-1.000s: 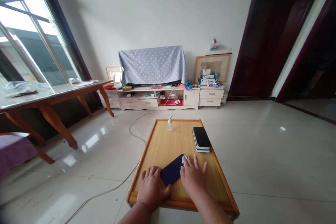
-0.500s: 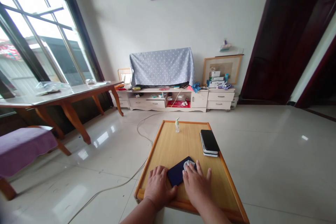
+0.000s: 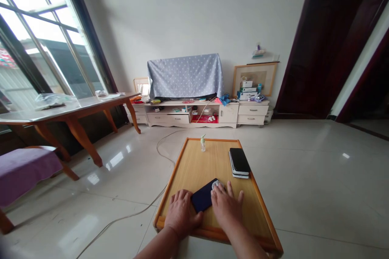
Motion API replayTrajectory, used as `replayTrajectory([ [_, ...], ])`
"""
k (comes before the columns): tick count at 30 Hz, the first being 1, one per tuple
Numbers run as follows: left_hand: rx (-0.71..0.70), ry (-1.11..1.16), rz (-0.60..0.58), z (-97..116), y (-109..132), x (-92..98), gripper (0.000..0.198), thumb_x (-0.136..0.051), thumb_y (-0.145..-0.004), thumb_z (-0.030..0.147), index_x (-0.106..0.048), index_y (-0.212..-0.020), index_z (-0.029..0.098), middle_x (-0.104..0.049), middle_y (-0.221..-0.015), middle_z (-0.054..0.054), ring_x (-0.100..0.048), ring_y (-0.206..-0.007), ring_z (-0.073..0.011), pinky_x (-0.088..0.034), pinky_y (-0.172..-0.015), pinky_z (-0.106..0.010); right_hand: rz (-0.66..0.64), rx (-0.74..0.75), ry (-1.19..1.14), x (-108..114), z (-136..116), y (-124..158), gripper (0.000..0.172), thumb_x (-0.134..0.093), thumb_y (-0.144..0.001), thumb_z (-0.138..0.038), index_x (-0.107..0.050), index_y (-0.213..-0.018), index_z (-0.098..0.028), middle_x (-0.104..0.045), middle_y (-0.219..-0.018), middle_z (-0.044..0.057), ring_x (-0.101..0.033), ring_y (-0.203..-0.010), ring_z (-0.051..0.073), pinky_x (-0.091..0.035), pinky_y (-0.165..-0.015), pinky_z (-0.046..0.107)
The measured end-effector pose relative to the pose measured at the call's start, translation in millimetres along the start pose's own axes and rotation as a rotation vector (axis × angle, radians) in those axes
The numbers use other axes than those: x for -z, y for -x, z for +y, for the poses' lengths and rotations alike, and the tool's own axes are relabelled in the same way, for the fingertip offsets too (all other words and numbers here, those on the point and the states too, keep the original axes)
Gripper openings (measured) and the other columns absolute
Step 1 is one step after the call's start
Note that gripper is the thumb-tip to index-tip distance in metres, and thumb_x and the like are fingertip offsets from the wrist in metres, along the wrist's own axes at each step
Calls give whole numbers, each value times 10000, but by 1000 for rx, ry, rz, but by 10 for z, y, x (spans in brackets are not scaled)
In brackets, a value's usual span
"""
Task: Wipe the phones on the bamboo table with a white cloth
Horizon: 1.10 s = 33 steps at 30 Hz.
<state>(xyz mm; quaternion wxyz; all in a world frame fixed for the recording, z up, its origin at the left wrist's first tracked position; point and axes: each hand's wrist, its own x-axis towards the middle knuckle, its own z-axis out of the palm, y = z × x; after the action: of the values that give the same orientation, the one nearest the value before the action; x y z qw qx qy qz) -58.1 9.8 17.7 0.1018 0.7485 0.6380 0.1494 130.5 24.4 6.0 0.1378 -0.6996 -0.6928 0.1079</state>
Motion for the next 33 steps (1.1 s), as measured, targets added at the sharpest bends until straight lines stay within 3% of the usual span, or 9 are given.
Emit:
replayTrajectory([
  [4,-12,12,-23,-50,-32,-42,382,-520,-759,425,-592,-1097,262,-567,-1137,-68,-468,-1114,-274,-287,-998,-397,-82,272,-101,-158,-350,255,490,-177,-1018,-435,-476,-1405,-400,-476,-1482,-54,-203,-1476,276,-5,-1151,660],
  [6,-17,11,-29,-60,-38,-52,353,-504,-764,381,-592,-1086,265,-570,-1133,-63,-472,-1108,-263,-285,-994,-391,-100,336,-125,-188,-415,262,481,-173,-1022,-423,-452,-1414,-427,-483,-1476,-68,-200,-1477,266,4,-1156,648],
  [13,-18,7,14,-18,-22,-13,494,-609,-680,536,-595,-1084,252,-567,-1124,-76,-468,-1117,-294,-273,-1009,-388,4,-43,20,-49,-80,-177,499,-178,-1010,-448,-468,-1412,-388,-421,-1522,-39,-137,-1484,334,-73,-1093,746],
  [20,-8,26,-13,-27,-32,1,400,-480,-791,509,-604,-1088,270,-582,-1114,-73,-478,-1092,-276,-279,-987,-389,-66,274,-62,-220,-392,56,494,-159,-1017,-428,-471,-1400,-420,-462,-1492,-58,-230,-1467,266,6,-1141,677],
  [27,1,12,3,-17,-14,15,531,-598,-677,545,-599,-1118,250,-565,-1140,-85,-453,-1137,-309,-262,-1020,-401,4,-62,37,-72,-47,-235,510,-184,-1000,-447,-430,-1440,-374,-395,-1535,-44,-126,-1485,343,-88,-1078,769],
  [29,2,14,-10,-15,-14,24,517,-586,-692,551,-599,-1114,252,-566,-1138,-86,-454,-1133,-307,-264,-1018,-401,-8,-19,48,-93,-97,-163,513,-187,-1000,-454,-432,-1442,-367,-390,-1538,-37,-144,-1484,330,-76,-1096,750],
  [33,9,21,-45,-22,-22,33,371,-496,-778,449,-601,-1081,262,-572,-1129,-79,-464,-1114,-279,-273,-1006,-396,-81,218,-15,-170,-385,190,503,-165,-1011,-455,-432,-1435,-402,-441,-1507,-40,-228,-1469,279,-14,-1144,682],
])
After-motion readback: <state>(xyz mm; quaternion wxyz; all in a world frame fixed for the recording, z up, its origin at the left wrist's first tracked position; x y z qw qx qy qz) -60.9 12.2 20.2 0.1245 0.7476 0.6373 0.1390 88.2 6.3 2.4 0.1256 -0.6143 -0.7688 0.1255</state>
